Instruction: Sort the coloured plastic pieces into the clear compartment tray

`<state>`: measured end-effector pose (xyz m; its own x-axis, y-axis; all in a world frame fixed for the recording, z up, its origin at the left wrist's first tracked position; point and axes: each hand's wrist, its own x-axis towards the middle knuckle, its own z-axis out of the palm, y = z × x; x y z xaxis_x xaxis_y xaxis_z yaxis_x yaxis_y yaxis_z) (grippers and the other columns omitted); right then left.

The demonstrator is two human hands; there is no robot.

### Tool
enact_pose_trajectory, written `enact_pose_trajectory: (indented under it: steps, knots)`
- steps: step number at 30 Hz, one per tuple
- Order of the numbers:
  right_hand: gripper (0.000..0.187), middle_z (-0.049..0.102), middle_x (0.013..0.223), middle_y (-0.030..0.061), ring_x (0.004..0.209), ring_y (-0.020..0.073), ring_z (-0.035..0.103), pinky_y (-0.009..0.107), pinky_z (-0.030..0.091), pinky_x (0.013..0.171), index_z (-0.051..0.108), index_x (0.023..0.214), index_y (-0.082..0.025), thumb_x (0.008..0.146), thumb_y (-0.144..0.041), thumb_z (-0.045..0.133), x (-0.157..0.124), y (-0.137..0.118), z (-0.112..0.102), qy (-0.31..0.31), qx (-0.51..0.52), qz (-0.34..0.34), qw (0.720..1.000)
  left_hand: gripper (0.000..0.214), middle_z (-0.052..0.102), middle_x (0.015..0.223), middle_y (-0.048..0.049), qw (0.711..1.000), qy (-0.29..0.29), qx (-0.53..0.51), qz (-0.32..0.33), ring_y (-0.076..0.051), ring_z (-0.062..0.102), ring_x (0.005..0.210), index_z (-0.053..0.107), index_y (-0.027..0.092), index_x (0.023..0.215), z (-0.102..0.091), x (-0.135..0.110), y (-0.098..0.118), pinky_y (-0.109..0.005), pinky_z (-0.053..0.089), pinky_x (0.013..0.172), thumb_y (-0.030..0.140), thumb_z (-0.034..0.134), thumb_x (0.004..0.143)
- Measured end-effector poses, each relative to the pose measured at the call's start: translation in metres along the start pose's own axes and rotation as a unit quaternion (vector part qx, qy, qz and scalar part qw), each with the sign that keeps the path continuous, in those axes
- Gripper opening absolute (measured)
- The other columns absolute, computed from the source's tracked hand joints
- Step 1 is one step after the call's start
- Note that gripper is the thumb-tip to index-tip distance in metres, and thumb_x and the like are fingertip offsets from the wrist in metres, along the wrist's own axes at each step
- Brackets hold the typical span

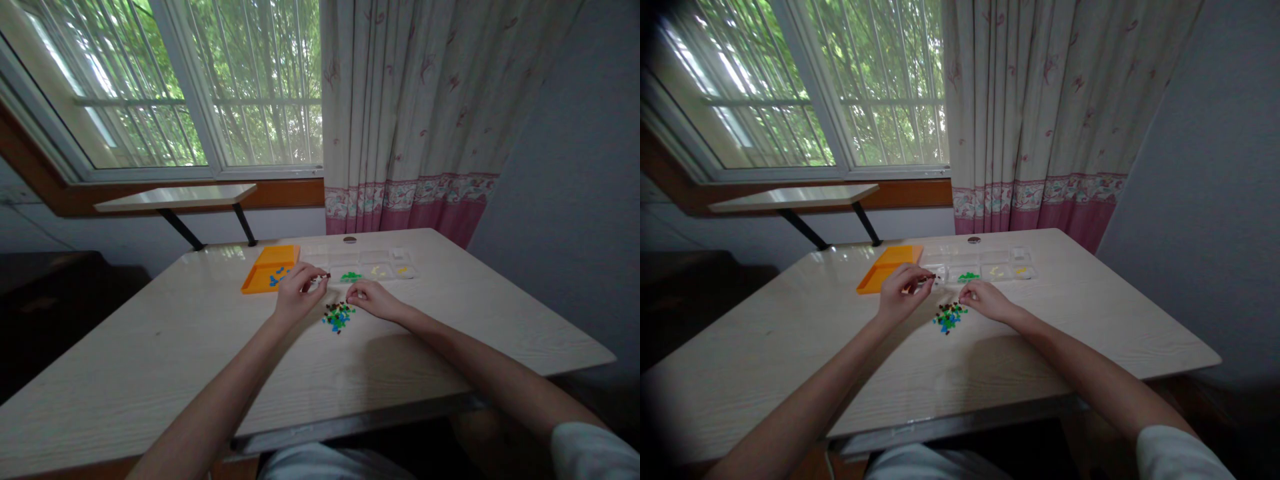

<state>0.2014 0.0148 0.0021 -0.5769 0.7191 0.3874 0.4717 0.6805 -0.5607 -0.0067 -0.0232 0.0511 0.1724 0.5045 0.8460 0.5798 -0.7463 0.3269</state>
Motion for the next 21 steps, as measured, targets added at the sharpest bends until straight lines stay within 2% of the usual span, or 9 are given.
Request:
enact_pose_trajectory:
  steps: [10, 17, 21]
  knots:
    - [0.012, 0.059, 0.076, 0.0033, 0.070, 0.0123, 0.052, 0.023, 0.038, 0.064, 0.063, 0.081, -0.015, 0.080, -0.023, 0.054, 0.000, -0.001, 0.000, -0.011, -0.003, -0.006, 1.000, 0.008, 0.055, 0.070, -0.0006, 0.998, -0.045, 0.033, -0.022, -0.007, 0.045, 0.053, 0.061, 0.016, 0.078, -0.002, -0.005, -0.021, -0.018, 0.037, 0.050, 0.021, 0.056, 0.076]
    - [0.012, 0.061, 0.076, 0.0031, 0.069, 0.0120, 0.053, 0.022, 0.038, 0.063, 0.064, 0.080, -0.015, 0.079, -0.023, 0.055, 0.000, 0.000, 0.000, -0.024, -0.012, -0.002, 1.000, 0.011, 0.057, 0.069, -0.0011, 0.984, -0.108, 0.093, -0.110, -0.011, 0.051, 0.061, 0.062, 0.017, 0.078, 0.006, -0.014, -0.050, -0.021, 0.038, 0.056, 0.025, 0.054, 0.076]
    - [0.010, 0.061, 0.075, 0.0030, 0.070, 0.0122, 0.053, 0.022, 0.038, 0.064, 0.065, 0.079, -0.016, 0.078, -0.021, 0.056, -0.001, 0.000, -0.001, -0.032, -0.021, -0.008, 0.999, 0.014, 0.058, 0.065, -0.0013, 0.967, -0.113, 0.146, -0.174, -0.013, 0.052, 0.061, 0.062, 0.018, 0.076, 0.009, -0.019, -0.068, -0.023, 0.036, 0.055, 0.028, 0.054, 0.075]
